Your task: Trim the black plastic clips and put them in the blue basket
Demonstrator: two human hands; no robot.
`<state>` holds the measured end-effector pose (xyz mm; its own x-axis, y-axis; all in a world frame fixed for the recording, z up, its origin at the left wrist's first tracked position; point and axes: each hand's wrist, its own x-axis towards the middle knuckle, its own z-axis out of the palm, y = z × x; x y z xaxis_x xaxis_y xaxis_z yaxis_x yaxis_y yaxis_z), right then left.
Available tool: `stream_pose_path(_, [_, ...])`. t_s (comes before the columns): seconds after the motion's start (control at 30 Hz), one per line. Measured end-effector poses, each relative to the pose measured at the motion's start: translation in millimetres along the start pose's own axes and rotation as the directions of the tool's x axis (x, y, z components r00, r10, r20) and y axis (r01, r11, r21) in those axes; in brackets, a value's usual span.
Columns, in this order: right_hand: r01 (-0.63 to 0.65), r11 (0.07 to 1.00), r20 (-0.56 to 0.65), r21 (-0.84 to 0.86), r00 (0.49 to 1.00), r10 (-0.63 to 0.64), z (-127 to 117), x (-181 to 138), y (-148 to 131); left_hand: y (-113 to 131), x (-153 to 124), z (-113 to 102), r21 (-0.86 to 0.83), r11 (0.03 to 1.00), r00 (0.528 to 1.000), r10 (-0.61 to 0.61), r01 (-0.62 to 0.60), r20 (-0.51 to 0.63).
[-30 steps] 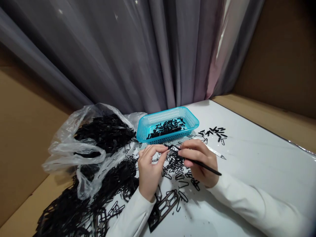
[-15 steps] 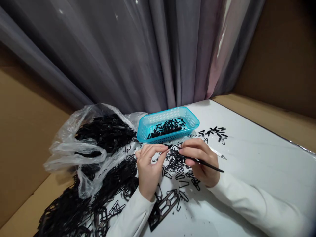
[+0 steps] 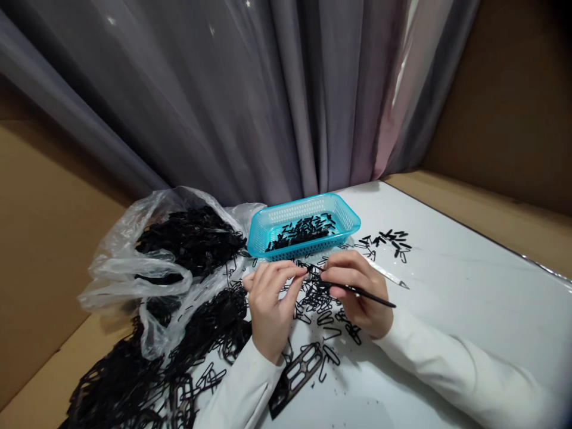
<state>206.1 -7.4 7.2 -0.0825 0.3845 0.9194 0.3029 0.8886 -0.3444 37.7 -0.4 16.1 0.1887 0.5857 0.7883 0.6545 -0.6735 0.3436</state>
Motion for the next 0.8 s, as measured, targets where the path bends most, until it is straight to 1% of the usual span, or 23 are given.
stream_pose_path(0.1, [-0.03, 0.999, -0.029, 0.044, 0.999, 0.032, 1.9, 0.1, 1.5, 0.8, -0.2, 0.3, -0.01, 1.0, 1.0, 0.009, -0.009, 0.002])
stream_pose_path(0.2, [-0.051, 0.998, -0.067, 0.048, 0.996, 0.054, 2.7, 1.0, 2.6, 1.8, 0.6, 0.4, 0.001, 1.0, 1.0, -0.02, 0.02, 0.002])
stream_pose_path(0.33, [-0.047, 0.999, -0.093, 0.019, 0.994, 0.049, 1.1, 2.3, 2.4, 0.4, 2.2, 1.1, 0.017, 0.996, 0.995, -0.093, 0.092, 0.03])
stream_pose_path(0.4, [-0.042, 0.999, -0.116, 0.008, 0.992, 0.043, -0.4, 2.6, 2.2, -2.8, 3.2, 1.4, -0.021, 0.984, 0.984, -0.175, 0.176, 0.031])
stream_pose_path(0.43, [-0.047, 0.999, -0.142, 0.004, 0.989, 0.047, -1.2, 2.6, 2.3, -4.9, 3.9, 1.6, -0.07, 0.966, 0.969, -0.246, 0.247, 0.033])
stream_pose_path(0.5, [-0.064, 0.998, -0.191, 0.009, 0.98, 0.065, -2.3, 2.2, 3.1, -9.1, 5.4, 1.8, -0.189, 0.899, 0.918, -0.391, 0.395, 0.061])
stream_pose_path(0.57, [-0.077, 0.996, -0.19, 0.043, 0.978, 0.084, -2.6, 1.4, 4.2, -11.9, 6.8, 2.1, -0.285, 0.822, 0.869, -0.479, 0.493, 0.121])
stream_pose_path(0.67, [-0.058, 0.991, -0.139, 0.121, 0.988, 0.075, -1.3, 0.0, 5.2, -12.0, 8.1, 2.9, -0.354, 0.757, 0.836, -0.509, 0.549, 0.208])
stream_pose_path(0.8, [-0.028, 0.982, -0.164, 0.185, 0.985, 0.059, 0.9, -0.2, 3.2, -7.8, 8.9, 3.9, -0.414, 0.686, 0.801, -0.535, 0.598, 0.269])
